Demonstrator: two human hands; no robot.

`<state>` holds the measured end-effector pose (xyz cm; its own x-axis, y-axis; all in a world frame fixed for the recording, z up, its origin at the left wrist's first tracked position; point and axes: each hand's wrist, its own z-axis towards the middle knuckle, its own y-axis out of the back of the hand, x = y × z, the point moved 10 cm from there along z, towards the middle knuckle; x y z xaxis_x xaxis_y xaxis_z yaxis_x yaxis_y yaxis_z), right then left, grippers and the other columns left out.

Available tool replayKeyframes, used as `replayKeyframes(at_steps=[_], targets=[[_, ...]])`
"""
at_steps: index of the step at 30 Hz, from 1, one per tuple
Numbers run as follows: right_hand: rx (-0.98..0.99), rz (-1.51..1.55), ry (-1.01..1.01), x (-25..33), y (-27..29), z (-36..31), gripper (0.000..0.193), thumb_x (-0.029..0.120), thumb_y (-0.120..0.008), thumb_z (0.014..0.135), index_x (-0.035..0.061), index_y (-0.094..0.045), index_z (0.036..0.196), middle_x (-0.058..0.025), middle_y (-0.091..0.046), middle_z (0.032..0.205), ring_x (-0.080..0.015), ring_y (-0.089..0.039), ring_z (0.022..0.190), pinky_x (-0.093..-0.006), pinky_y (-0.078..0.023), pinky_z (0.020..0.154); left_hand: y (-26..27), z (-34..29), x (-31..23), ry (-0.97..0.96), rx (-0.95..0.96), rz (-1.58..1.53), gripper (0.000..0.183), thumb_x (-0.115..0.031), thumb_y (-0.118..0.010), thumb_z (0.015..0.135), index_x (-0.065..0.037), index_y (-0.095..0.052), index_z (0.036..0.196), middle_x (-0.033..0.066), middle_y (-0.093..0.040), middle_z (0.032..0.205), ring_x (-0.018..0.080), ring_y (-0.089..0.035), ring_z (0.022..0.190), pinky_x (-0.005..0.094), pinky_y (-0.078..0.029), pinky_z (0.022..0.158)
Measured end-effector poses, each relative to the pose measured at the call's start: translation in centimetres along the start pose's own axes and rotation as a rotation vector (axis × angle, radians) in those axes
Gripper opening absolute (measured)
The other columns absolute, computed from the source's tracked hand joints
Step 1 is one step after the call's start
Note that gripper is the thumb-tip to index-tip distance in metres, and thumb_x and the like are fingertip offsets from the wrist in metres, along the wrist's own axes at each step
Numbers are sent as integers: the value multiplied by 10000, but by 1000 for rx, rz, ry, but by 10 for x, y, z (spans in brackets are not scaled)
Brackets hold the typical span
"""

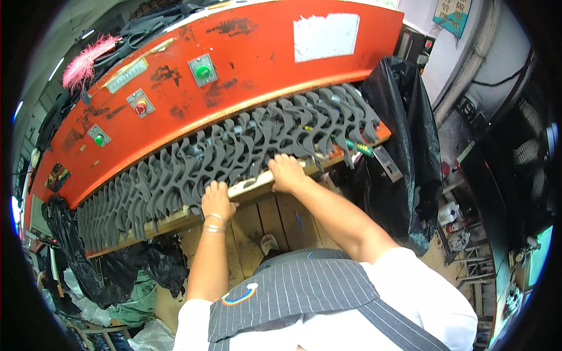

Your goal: The person is using a die-cutting machine to stamp out shoe sole components from a sheet of grey material.

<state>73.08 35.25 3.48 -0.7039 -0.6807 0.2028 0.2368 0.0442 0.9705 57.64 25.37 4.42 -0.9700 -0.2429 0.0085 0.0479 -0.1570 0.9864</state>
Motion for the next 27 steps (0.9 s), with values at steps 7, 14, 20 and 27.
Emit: replayKeyframes(at_steps=[7,14,20,27], targets=[[-44,-16,53,-1,-16,-2,563,234,-848,569,58,-598,1041,-97,-575,1060,-267,-522,1070,-374,-430,903,-16,-6,4,53,46,-66,490,-239,-844,605,-95,-554,972,94,-515,1041,304,-513,1034,402,-465,855],[332,233,259,11,-13,-65,399,232,-766,701,17,-621,1004,-148,-638,984,-313,-600,969,-401,-476,841,-14,-60,-17,-85,498,-227,491,-420,-783,681,-45,-676,979,160,-580,1059,349,-568,1020,408,-474,874],[-124,404,336,-33,84,18,220,186,-643,820,40,-664,984,-137,-664,968,-331,-632,918,-404,-504,789,56,32,-85,-286,-63,-666,225,-305,-637,848,-88,-697,847,112,-663,824,313,-634,773,384,-499,675],[533,-135,-8,-72,4,102,463,233,-704,697,163,-669,1153,-110,-647,1167,-283,-606,1097,-393,-493,906,6,107,-147,-353,-155,-416,179,-281,-697,779,-116,-661,839,68,-617,807,278,-612,818,396,-505,698]])
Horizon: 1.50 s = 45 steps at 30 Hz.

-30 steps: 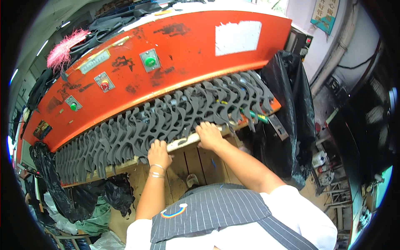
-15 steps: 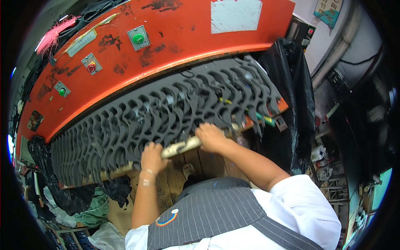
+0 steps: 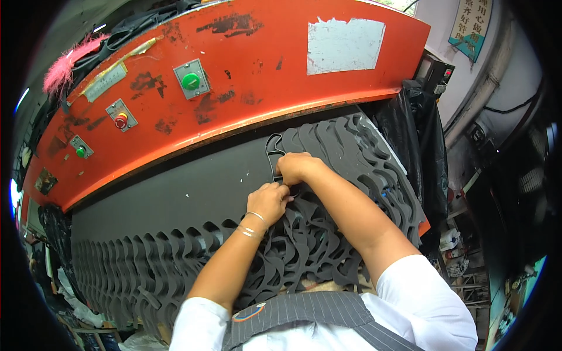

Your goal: The person is using a die-cutting machine to stamp out shoe sole components from a sheet of grey material.

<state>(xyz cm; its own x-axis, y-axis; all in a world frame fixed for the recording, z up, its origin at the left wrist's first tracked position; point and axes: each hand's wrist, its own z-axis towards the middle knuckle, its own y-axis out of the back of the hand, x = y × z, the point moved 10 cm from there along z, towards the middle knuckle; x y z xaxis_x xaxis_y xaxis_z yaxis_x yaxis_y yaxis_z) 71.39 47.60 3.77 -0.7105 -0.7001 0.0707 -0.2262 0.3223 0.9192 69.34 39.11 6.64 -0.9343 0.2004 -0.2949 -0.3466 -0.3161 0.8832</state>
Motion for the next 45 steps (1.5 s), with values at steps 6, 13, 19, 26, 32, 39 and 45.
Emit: replayKeyframes(at_steps=[6,13,19,26,32,39,45], targets=[[79,28,53,-7,-14,16,382,261,-670,647,58,-720,967,-162,-692,993,-312,-667,920,-404,-522,778,7,-6,-10,-128,-56,-137,181,-228,-717,751,-83,-618,792,63,-624,814,277,-599,822,408,-473,702],[-382,1736,394,-61,20,-45,158,110,-618,779,-14,-688,849,-102,-663,745,-180,-631,665,-313,-509,641,-16,-15,2,39,150,61,574,-518,-593,839,-70,-603,1197,96,-538,1329,296,-379,1333,428,-332,1053],[-430,937,362,4,60,-55,184,105,-602,726,26,-720,842,-126,-685,760,-196,-654,719,-320,-517,695,18,-5,79,217,-75,-405,393,-309,-579,885,-49,-604,1179,144,-643,1130,315,-557,1118,392,-434,950],[-345,418,35,50,2,-21,327,269,-661,725,68,-680,982,-177,-666,1019,-364,-629,935,-428,-499,837,11,-31,107,268,-125,-311,506,-353,-382,995,-9,-450,1361,171,-564,1290,295,-500,1228,435,-261,1100],[-803,428,270,36,-8,-88,817,477,-786,644,4,-500,1246,-144,-568,1165,-324,-523,1057,-413,-396,927,9,-27,91,170,-87,-128,512,-356,-346,1005,-5,-451,1362,186,-510,1346,280,-432,1305,433,-219,1120],[-914,518,397,34,-19,-81,688,287,-787,659,23,-533,1241,-109,-611,1003,-269,-554,988,-378,-418,904,9,-19,87,156,-67,-155,496,-329,-383,1000,3,-445,1365,188,-508,1349,264,-436,1306,417,-219,1120],[-890,594,411,24,-13,-76,670,274,-778,669,39,-544,1251,-120,-611,1009,-275,-558,986,-379,-422,910,10,-7,89,175,-85,-171,494,-330,-394,997,-1,-452,1361,180,-521,1339,265,-448,1296,421,-224,1117]])
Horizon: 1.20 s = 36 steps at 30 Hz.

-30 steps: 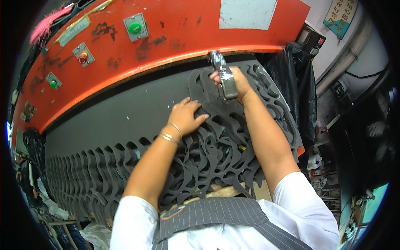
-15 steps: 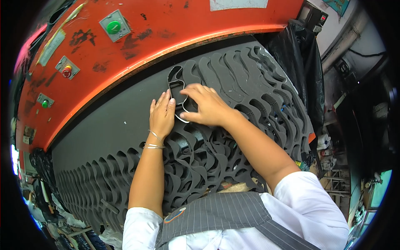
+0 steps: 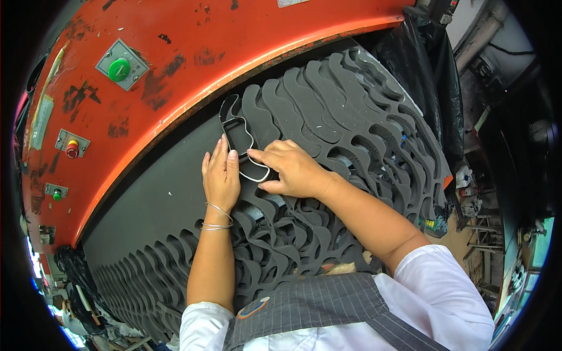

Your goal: The person is using a die-cutting machine to stamp out shoe sole components from a sheet of grey material.

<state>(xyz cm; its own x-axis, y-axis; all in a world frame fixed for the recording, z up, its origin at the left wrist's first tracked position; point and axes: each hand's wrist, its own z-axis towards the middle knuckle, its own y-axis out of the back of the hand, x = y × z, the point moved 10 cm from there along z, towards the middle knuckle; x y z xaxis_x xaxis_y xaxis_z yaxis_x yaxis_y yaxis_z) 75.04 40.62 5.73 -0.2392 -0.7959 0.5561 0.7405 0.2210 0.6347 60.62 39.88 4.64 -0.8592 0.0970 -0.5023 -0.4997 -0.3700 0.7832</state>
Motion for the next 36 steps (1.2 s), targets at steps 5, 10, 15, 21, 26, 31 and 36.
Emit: replayKeyframes(at_steps=[5,10,15,21,26,31,36], targets=[[10,-62,-7,-11,-9,12,674,248,-777,662,55,-547,1265,-125,-611,1000,-282,-567,970,-384,-429,897,-2,12,10,23,-5,40,494,-333,-412,986,-4,-467,1351,175,-524,1336,263,-457,1288,424,-234,1114],[39,-148,-28,-22,-10,44,659,218,-743,690,72,-533,1297,-127,-611,992,-286,-569,974,-394,-429,910,1,46,24,75,4,28,512,-351,-448,964,-12,-472,1348,189,-526,1328,276,-464,1278,410,-233,1120],[-57,-413,20,0,18,72,801,444,-759,687,88,-475,1346,-124,-558,1248,-308,-498,1143,-441,-360,987,68,58,84,197,20,-448,393,-261,-564,935,-6,-576,1235,188,-631,1178,227,-622,1065,359,-442,963],[-211,-110,64,52,46,143,651,357,-766,749,64,-521,1277,-97,-628,950,-261,-587,894,-371,-443,818,364,-37,172,28,-1188,-33,303,-143,-507,969,36,-487,1213,127,-538,1217,200,-522,1111,337,-396,993],[-411,21,119,95,64,237,393,188,-745,781,39,-533,1077,-65,-544,669,-218,-563,603,-325,-449,555,443,-29,203,106,-1363,435,663,-357,-409,998,77,-172,1439,258,-190,1507,356,-215,1395,437,-166,1147],[-423,234,34,92,62,222,329,127,-720,816,36,-507,1050,-37,-527,604,-122,-514,541,-264,-433,521,439,-33,203,88,-1171,321,725,-356,-451,982,62,-103,1463,254,-82,1534,355,-46,1435,443,-76,1156],[-86,132,-161,80,-5,144,325,206,-731,817,46,-565,1047,-52,-556,616,-175,-543,515,-290,-446,498,378,-61,156,70,-801,10,418,-121,-572,898,24,-439,1266,152,-470,1305,264,-444,1218,399,-311,1045]])
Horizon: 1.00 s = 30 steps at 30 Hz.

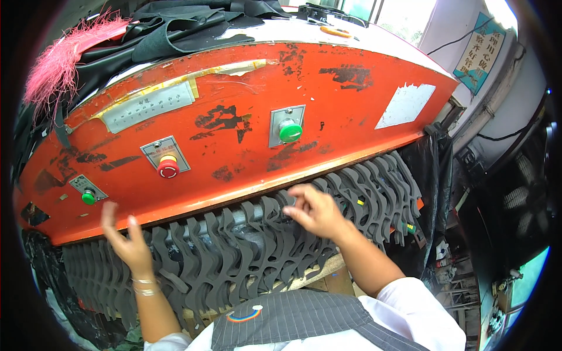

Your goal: The person is using a die-cutting machine to stamp out shoe sole components from a sheet of grey material.

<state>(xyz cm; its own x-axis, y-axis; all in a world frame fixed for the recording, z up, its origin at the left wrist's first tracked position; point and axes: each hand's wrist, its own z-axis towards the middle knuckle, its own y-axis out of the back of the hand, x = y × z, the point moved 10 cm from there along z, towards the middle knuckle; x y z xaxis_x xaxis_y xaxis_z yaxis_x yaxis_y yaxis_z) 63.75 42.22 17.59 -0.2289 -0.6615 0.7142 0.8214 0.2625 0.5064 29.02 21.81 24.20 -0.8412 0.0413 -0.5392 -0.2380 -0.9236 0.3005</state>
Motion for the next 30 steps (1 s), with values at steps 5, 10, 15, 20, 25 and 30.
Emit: replayKeyframes(at_steps=[5,10,15,20,25,30], targets=[[194,-6,-357,-23,-16,-80,254,238,-729,821,48,-562,838,-66,-565,577,-175,-558,503,-301,-449,499,-71,-112,-95,11,778,-326,77,-132,-703,790,-59,-683,780,74,-647,684,204,-612,603,303,-494,591],[455,-125,-380,-12,-17,-132,485,478,-717,769,16,-570,794,-155,-607,766,-321,-624,751,-401,-489,657,-101,-214,-156,-153,1440,-486,325,-305,-745,764,-47,-678,951,105,-649,899,265,-622,836,343,-518,780],[542,-333,-237,1,-14,-152,572,492,-753,701,19,-571,967,-152,-551,1001,-348,-544,996,-431,-445,856,-91,-231,-144,-291,1326,115,464,-281,-766,712,-6,-605,1050,111,-578,990,304,-563,964,371,-509,810],[529,-551,-60,4,-30,-158,550,300,-821,611,48,-563,1026,-112,-524,1013,-302,-517,1011,-395,-446,864,-98,-241,-149,-359,1185,384,366,-230,-781,635,-73,-599,911,76,-548,877,249,-578,876,351,-508,703],[463,-628,-57,-9,-40,-165,575,265,-844,561,58,-575,1025,-112,-537,1007,-298,-516,1008,-380,-459,853,-102,-252,-150,-384,985,521,255,-160,-709,656,-105,-549,848,59,-526,866,229,-568,864,328,-486,699],[457,-637,-113,-14,-43,-167,570,224,-862,548,43,-579,1009,-124,-547,1041,-313,-529,1051,-406,-488,878,-98,-264,-142,-297,901,514,443,-222,-817,592,-82,-522,891,74,-518,928,259,-544,921,368,-466,771]])
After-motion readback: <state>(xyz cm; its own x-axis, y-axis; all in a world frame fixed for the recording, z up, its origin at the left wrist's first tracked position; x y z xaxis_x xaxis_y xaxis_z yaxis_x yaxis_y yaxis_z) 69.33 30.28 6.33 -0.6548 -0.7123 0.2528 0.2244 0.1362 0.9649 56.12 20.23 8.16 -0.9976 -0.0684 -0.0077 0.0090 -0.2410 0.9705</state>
